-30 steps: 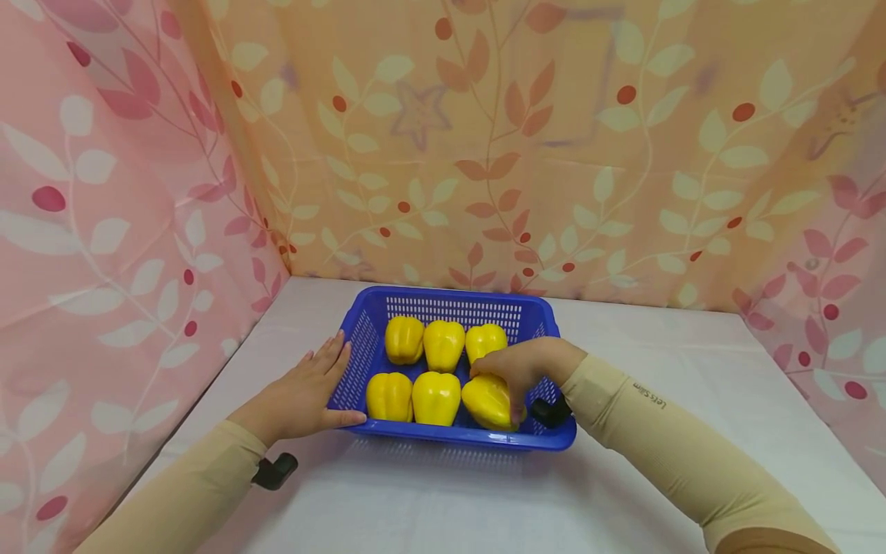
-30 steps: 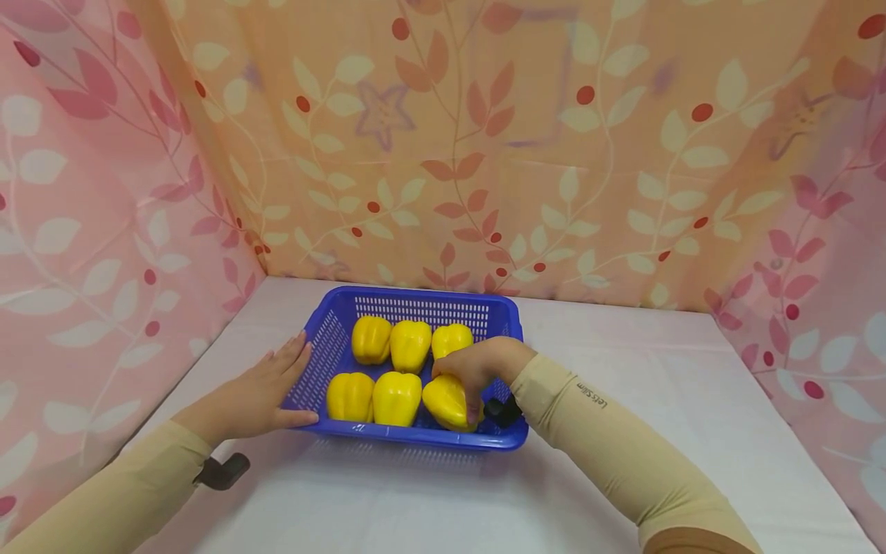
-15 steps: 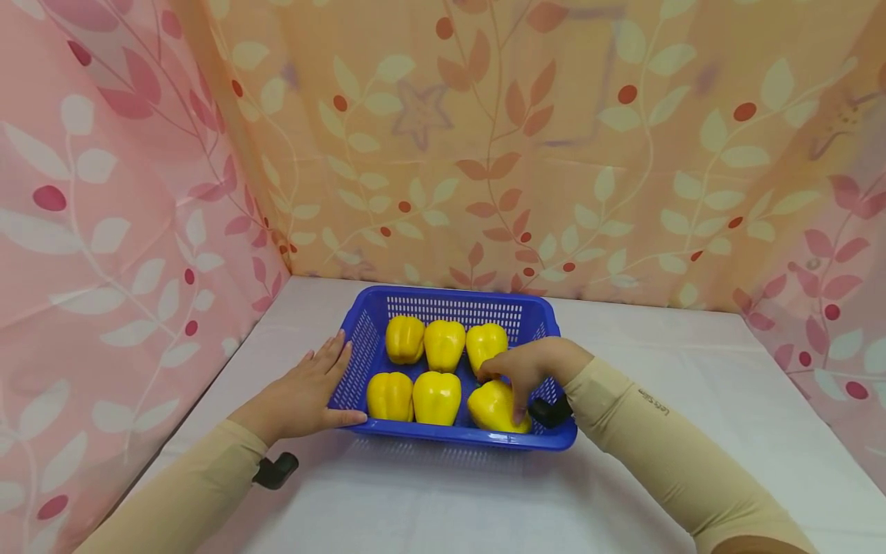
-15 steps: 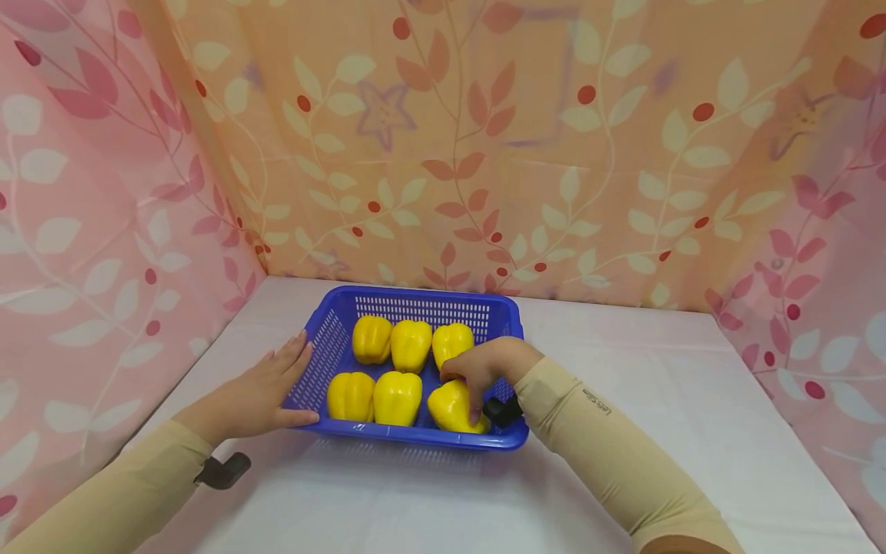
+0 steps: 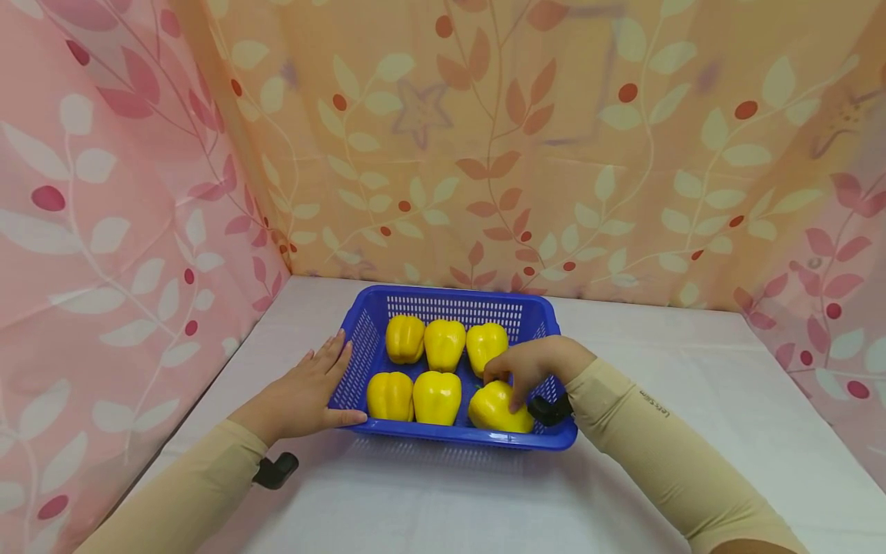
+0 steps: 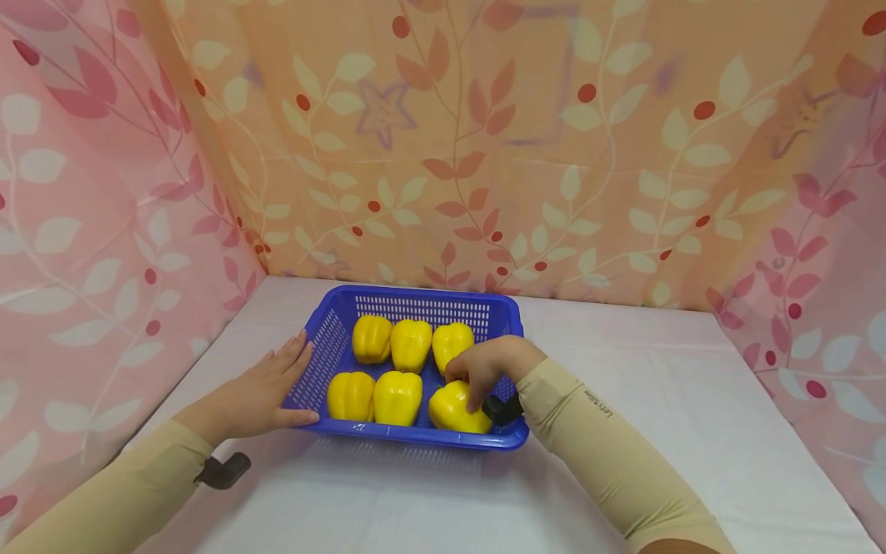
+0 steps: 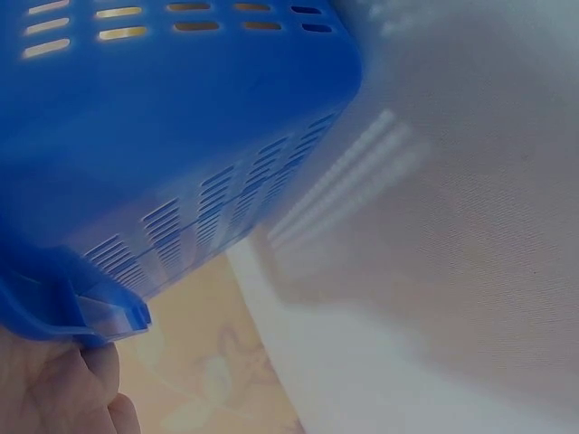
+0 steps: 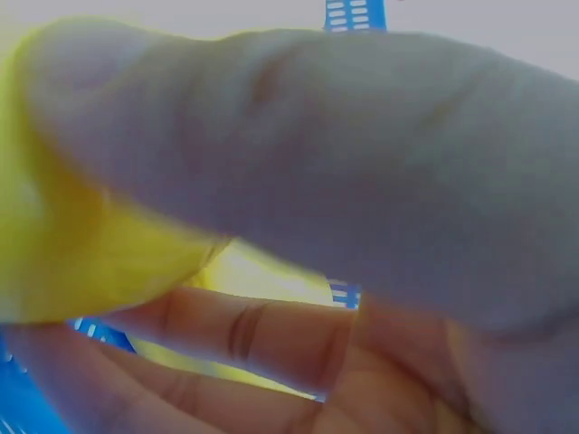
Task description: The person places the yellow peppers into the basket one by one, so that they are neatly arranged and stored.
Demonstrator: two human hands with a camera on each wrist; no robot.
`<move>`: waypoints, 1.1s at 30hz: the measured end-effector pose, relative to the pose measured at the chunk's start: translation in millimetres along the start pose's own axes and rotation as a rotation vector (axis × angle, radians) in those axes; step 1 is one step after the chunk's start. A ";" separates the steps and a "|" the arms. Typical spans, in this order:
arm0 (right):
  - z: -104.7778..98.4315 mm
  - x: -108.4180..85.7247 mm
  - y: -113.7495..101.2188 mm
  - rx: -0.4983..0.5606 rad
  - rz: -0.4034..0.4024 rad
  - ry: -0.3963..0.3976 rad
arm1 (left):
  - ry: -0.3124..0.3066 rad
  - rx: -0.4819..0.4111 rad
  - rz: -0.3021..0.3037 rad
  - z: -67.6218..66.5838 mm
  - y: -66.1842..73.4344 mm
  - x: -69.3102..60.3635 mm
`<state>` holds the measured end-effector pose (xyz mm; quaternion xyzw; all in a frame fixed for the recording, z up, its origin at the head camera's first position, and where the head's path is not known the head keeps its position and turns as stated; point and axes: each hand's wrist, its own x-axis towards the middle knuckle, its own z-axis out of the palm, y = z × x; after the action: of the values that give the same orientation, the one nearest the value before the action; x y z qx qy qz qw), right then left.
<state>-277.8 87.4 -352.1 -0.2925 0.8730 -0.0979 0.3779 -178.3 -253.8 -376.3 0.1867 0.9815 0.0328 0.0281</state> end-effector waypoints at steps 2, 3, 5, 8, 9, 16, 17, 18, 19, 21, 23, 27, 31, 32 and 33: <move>0.1 0.4 0.5 0.022 0.011 0.004 | -0.003 0.001 -0.003 0.2 0.0 0.1; 0.0 0.7 0.7 0.035 0.017 0.006 | -0.003 0.001 -0.003 0.2 0.1 0.1; 0.1 1.1 1.1 0.073 0.025 0.009 | -0.003 0.000 -0.005 0.2 0.3 0.0; 0.0 1.9 2.0 0.135 0.034 0.009 | -0.002 -0.001 -0.004 0.1 0.5 -0.1; 0.0 2.0 2.4 0.148 0.037 0.011 | 0.000 0.000 -0.004 0.1 0.5 -0.1; -0.4 2.8 3.6 0.205 0.064 0.014 | 0.000 0.002 0.003 0.4 -0.4 0.3; -0.4 2.9 3.4 0.205 0.064 0.014 | 0.000 0.002 0.004 0.7 -0.8 0.4; -0.2 3.2 3.2 0.204 0.062 0.017 | -0.001 0.003 0.004 1.1 -1.2 0.7; 0.0 3.2 3.0 0.208 0.058 0.018 | -0.001 0.004 0.004 1.4 -1.4 0.9; 0.6 3.5 2.6 0.207 0.047 0.024 | -0.001 0.005 0.004 1.8 -1.7 1.3; 1.3 4.0 2.2 0.205 0.035 0.030 | -0.001 0.003 0.003 1.9 -1.8 1.7; 1.4 3.5 1.3 0.205 0.025 0.040 | 0.003 0.008 0.004 1.5 -1.3 1.8; -0.3 2.3 1.3 0.183 0.016 0.054 | 0.004 0.008 0.008 1.1 -0.9 0.8; -0.9 1.9 1.6 0.170 0.013 0.060 | 0.003 0.003 0.008 0.9 -0.8 0.4; -1.7 1.4 1.7 0.159 0.010 0.066 | 0.002 -0.003 0.009 0.7 -0.8 0.0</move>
<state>-280.6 87.8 -352.5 -0.2538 0.8758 -0.1746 0.3715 -178.5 -254.5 -377.0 0.1910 0.9806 0.0346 0.0272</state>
